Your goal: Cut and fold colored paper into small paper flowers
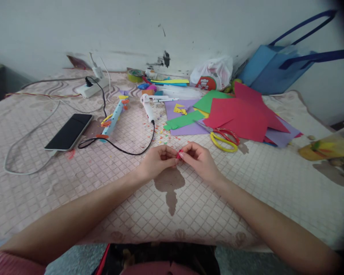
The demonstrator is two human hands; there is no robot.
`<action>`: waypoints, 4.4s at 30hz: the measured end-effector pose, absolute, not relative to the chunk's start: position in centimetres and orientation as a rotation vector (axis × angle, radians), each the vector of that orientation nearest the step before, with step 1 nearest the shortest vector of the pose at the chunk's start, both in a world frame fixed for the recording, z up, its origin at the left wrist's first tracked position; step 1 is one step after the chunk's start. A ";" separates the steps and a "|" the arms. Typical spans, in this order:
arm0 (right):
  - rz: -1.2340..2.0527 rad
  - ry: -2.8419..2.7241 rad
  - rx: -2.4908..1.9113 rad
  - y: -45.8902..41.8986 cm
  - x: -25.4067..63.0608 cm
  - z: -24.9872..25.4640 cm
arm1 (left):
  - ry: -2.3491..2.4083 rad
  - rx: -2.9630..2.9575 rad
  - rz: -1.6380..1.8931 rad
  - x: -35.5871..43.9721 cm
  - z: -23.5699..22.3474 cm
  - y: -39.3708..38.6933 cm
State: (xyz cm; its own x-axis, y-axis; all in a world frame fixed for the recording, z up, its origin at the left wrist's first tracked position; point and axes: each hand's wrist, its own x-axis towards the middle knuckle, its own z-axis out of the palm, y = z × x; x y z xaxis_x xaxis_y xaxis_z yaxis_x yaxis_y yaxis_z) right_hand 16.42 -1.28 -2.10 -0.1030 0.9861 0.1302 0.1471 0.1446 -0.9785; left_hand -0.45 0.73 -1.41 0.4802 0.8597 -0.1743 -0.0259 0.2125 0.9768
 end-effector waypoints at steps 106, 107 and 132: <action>1.441 -1.230 -1.107 -1.5 16.4 -1.9 | 0.846 1.416 0.612 -1.1 -1.1 1.1; 1.439 -1.223 -1.114 -1.5 16.4 -1.9 | 0.838 1.410 0.600 -1.1 -1.1 1.1; 1.338 -1.407 -1.143 -1.3 17.0 -1.5 | 0.962 1.814 0.709 -1.0 -0.5 0.3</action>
